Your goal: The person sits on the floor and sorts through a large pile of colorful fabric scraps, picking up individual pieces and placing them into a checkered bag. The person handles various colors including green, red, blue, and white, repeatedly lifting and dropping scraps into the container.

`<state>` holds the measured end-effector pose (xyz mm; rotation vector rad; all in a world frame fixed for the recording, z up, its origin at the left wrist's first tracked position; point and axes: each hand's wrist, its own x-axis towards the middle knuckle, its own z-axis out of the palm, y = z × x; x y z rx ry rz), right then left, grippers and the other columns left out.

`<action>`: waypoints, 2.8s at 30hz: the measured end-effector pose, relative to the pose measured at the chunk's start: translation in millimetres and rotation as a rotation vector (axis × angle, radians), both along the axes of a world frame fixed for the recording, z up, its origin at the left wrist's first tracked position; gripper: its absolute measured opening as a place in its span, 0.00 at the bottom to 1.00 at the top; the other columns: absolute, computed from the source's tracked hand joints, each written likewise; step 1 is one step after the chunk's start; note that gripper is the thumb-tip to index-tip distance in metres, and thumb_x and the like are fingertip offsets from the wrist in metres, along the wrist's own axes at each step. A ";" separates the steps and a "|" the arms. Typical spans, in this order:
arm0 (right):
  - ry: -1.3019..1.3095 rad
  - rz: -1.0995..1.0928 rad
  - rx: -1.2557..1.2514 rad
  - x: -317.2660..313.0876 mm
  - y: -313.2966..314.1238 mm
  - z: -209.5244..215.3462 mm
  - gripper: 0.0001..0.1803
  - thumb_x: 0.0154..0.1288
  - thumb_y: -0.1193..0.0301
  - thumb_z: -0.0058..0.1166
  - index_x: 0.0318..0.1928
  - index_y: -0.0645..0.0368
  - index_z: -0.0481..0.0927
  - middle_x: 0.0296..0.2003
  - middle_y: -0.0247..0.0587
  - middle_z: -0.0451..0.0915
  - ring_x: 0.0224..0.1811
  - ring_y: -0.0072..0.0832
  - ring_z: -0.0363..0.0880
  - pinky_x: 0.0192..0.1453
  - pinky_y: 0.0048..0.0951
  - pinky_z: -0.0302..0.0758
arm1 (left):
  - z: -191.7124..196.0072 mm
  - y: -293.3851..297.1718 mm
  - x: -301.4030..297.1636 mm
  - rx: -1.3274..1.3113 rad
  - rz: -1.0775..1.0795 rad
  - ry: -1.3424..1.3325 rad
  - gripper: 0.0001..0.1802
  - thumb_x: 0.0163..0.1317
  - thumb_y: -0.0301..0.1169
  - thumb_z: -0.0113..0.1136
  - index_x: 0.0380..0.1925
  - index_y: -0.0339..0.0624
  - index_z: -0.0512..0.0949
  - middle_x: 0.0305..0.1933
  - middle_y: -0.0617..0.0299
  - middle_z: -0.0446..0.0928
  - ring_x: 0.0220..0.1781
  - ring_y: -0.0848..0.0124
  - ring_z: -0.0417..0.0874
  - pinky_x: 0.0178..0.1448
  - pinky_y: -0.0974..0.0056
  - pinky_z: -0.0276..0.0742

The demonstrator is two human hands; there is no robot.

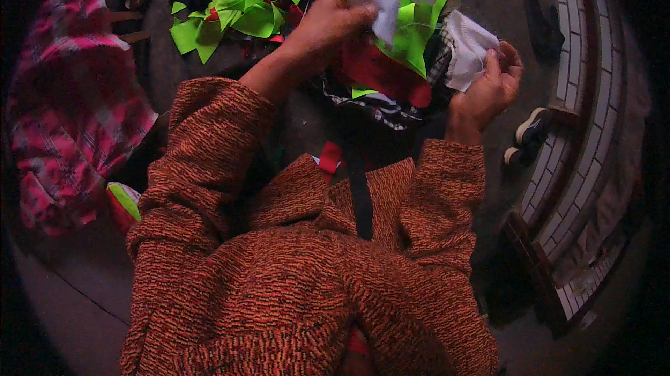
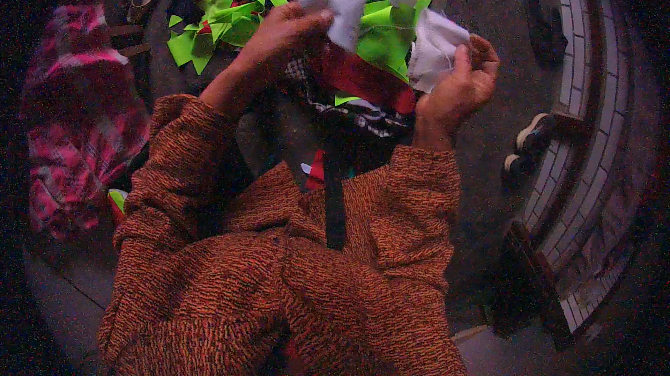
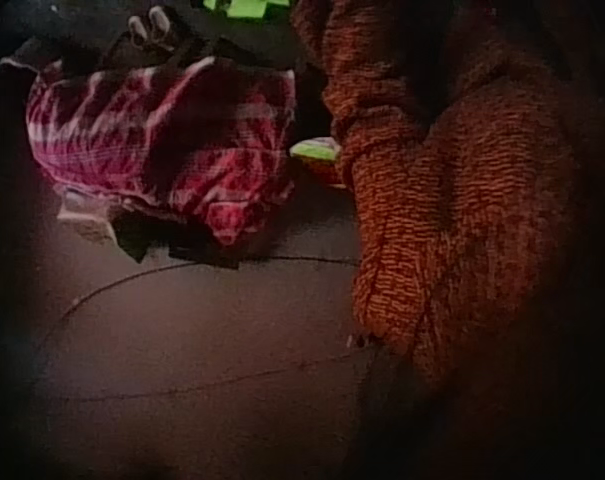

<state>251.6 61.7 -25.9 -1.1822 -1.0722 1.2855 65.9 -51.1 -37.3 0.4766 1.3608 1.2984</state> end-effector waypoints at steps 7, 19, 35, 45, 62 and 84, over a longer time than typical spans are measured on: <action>-0.134 0.209 -0.213 -4.3 -2.1 -11.9 0.17 0.65 0.74 0.47 0.54 0.53 0.68 0.48 0.34 0.75 0.47 0.20 0.69 0.48 0.27 0.56 | -21.4 0.9 -2.4 -0.129 -0.015 0.357 0.28 0.55 0.35 0.61 0.53 0.33 0.68 0.50 0.54 0.73 0.48 0.68 0.76 0.47 0.66 0.72; -0.021 0.291 -0.276 -10.4 -2.9 -15.2 0.14 0.67 0.73 0.46 0.53 0.59 0.67 0.46 0.44 0.78 0.51 0.29 0.74 0.53 0.31 0.67 | 37.1 -10.3 -98.7 0.094 0.461 0.357 0.20 0.60 0.35 0.56 0.50 0.38 0.70 0.40 0.62 0.76 0.39 0.75 0.76 0.40 0.69 0.72; -0.129 0.468 -0.370 -19.4 -18.9 -13.1 0.19 0.66 0.73 0.46 0.56 0.62 0.64 0.50 0.47 0.74 0.54 0.32 0.71 0.57 0.31 0.67 | -213.5 -120.3 -201.1 -0.649 0.125 1.207 0.51 0.33 0.53 0.74 0.59 0.46 0.64 0.62 0.47 0.61 0.63 0.50 0.63 0.62 0.50 0.65; -0.159 0.687 -0.472 -42.9 -35.8 11.8 0.14 0.61 0.75 0.45 0.48 0.65 0.69 0.42 0.46 0.77 0.45 0.30 0.75 0.55 0.31 0.68 | -248.6 -68.7 -154.2 -0.658 -0.484 1.355 0.58 0.32 0.39 0.75 0.66 0.72 0.52 0.73 0.56 0.44 0.61 0.47 0.63 0.48 0.43 0.69; -0.234 0.804 -0.428 -39.0 -32.5 13.9 0.10 0.66 0.77 0.45 0.47 0.63 0.71 0.42 0.40 0.78 0.46 0.24 0.74 0.55 0.26 0.69 | -205.4 -91.8 -217.0 -0.338 0.306 1.055 0.20 0.42 0.21 0.52 0.39 0.46 0.77 0.35 0.54 0.80 0.40 0.58 0.81 0.45 0.60 0.75; 0.698 0.891 -0.361 -51.0 -45.3 15.8 0.50 0.48 0.43 0.61 0.67 0.48 0.54 0.62 0.45 0.60 0.59 0.42 0.66 0.56 0.46 0.71 | 88.0 -16.4 -26.4 0.547 0.259 0.077 0.20 0.52 0.17 0.55 0.48 0.42 0.73 0.44 0.63 0.77 0.43 0.73 0.78 0.46 0.66 0.76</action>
